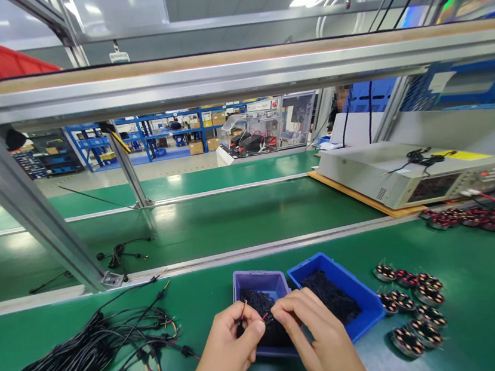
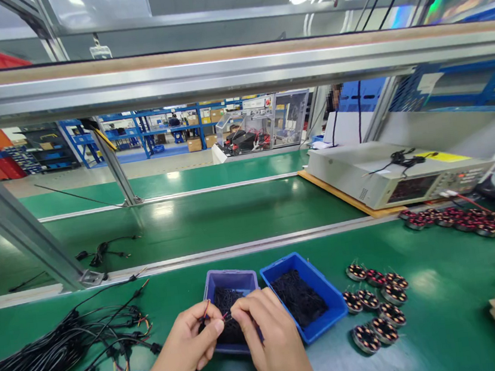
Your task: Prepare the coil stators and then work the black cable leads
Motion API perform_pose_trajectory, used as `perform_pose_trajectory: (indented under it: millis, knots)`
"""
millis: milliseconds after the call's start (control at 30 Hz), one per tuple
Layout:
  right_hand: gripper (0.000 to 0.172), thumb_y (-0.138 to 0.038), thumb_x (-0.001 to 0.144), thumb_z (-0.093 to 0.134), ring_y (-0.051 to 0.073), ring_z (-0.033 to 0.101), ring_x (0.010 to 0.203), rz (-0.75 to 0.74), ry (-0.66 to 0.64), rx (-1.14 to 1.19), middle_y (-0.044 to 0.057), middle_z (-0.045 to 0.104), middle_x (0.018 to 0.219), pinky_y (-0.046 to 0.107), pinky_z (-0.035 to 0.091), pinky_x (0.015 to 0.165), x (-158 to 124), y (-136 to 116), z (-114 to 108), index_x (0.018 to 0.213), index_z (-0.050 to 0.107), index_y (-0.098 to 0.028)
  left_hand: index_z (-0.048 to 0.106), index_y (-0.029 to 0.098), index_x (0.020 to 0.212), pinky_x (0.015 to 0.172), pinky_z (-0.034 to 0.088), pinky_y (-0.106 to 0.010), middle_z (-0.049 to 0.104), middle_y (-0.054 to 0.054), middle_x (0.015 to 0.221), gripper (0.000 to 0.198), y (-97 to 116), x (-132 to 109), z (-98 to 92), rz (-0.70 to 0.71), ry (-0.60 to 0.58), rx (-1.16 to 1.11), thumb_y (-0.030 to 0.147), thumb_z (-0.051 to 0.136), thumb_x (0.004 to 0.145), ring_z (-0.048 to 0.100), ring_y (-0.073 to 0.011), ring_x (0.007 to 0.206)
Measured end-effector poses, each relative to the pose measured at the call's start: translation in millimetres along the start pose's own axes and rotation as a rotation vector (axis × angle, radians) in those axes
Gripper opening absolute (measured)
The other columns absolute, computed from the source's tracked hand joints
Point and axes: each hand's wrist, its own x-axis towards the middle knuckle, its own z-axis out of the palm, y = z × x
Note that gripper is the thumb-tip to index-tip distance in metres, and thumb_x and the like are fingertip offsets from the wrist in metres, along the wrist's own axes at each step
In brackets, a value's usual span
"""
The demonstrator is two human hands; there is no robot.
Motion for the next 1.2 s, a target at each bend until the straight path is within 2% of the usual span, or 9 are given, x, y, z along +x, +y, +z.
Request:
perform_pose_trajectory:
  millis: [400,567,733,800,867,1000,1067,1200]
  knots:
    - [0.024,-0.016,0.106,0.043,0.018,0.059,0.071,-0.111,-0.039,-0.133,0.003,0.065,0.078,0.029,0.049,0.066,1,1,0,0.088,0.059,-0.021,0.055,0.020,0.078,0.039,0.020,-0.019,0.044,0.010,0.048,0.046,-2,0,-3.6,0.003,0.005,0.029,0.063,0.070,0.076,0.031,-0.0061,0.040]
    - [0.029,-0.016,0.106,0.042,0.019,0.061,0.070,-0.183,-0.059,-0.187,0.004,0.068,0.076,0.028,0.051,0.062,3,3,-1,0.087,0.063,-0.020,0.059,0.017,0.080,0.039,0.023,-0.018,0.047,0.008,0.049,0.050,-2,-1,-2.3,0.000,-0.007,0.039,0.065,0.073,0.072,0.035,-0.0064,0.040]
    - [0.025,-0.016,0.105,0.046,0.017,0.066,0.070,-0.190,-0.084,-0.054,0.005,0.072,0.080,0.026,0.056,0.063,1,7,-4,0.106,0.071,-0.020,0.060,0.016,0.082,0.041,0.027,-0.018,0.050,0.006,0.050,0.048,3,-2,-4.2,0.034,-0.028,0.037,0.063,0.071,0.077,0.038,-0.0070,0.042]
    - [0.023,-0.018,0.103,0.051,0.017,0.069,0.072,-0.104,-0.047,0.046,0.006,0.073,0.084,0.026,0.059,0.065,0,8,-4,0.111,0.073,-0.022,0.059,0.017,0.080,0.042,0.028,-0.018,0.050,0.006,0.051,0.045,5,-4,-4.6,0.042,-0.044,0.028,0.061,0.071,0.079,0.039,-0.0073,0.043]
    - [0.021,-0.024,0.101,0.056,0.017,0.071,0.070,0.064,0.019,0.190,0.006,0.073,0.085,0.026,0.061,0.064,-1,6,-2,0.111,0.075,-0.022,0.058,0.018,0.079,0.042,0.028,-0.018,0.049,0.007,0.051,0.044,7,-5,-4.2,0.039,-0.065,0.016,0.059,0.072,0.079,0.040,-0.0074,0.043]
    - [0.024,-0.042,0.095,0.066,0.017,0.072,0.064,0.371,0.061,0.490,0.006,0.075,0.085,0.026,0.063,0.060,-1,1,5,0.094,0.080,-0.022,0.058,0.018,0.078,0.042,0.027,-0.018,0.048,0.007,0.053,0.044,9,-8,-2.0,0.027,-0.100,0.002,0.060,0.073,0.078,0.041,-0.0075,0.044]
    - [0.028,-0.048,0.090,0.070,0.019,0.072,0.065,0.432,0.052,0.544,0.006,0.075,0.083,0.026,0.063,0.061,-1,-2,8,0.088,0.080,-0.022,0.058,0.018,0.077,0.042,0.027,-0.018,0.047,0.007,0.053,0.043,9,-9,-1.3,0.026,-0.108,0.003,0.058,0.074,0.078,0.040,-0.0071,0.043]
    - [0.031,-0.052,0.088,0.072,0.019,0.072,0.068,0.438,0.037,0.519,0.006,0.076,0.080,0.024,0.061,0.062,1,-6,7,0.083,0.080,-0.023,0.059,0.018,0.078,0.042,0.026,-0.019,0.047,0.007,0.053,0.042,8,-8,-1.3,0.037,-0.108,0.009,0.057,0.073,0.078,0.039,-0.0071,0.043]
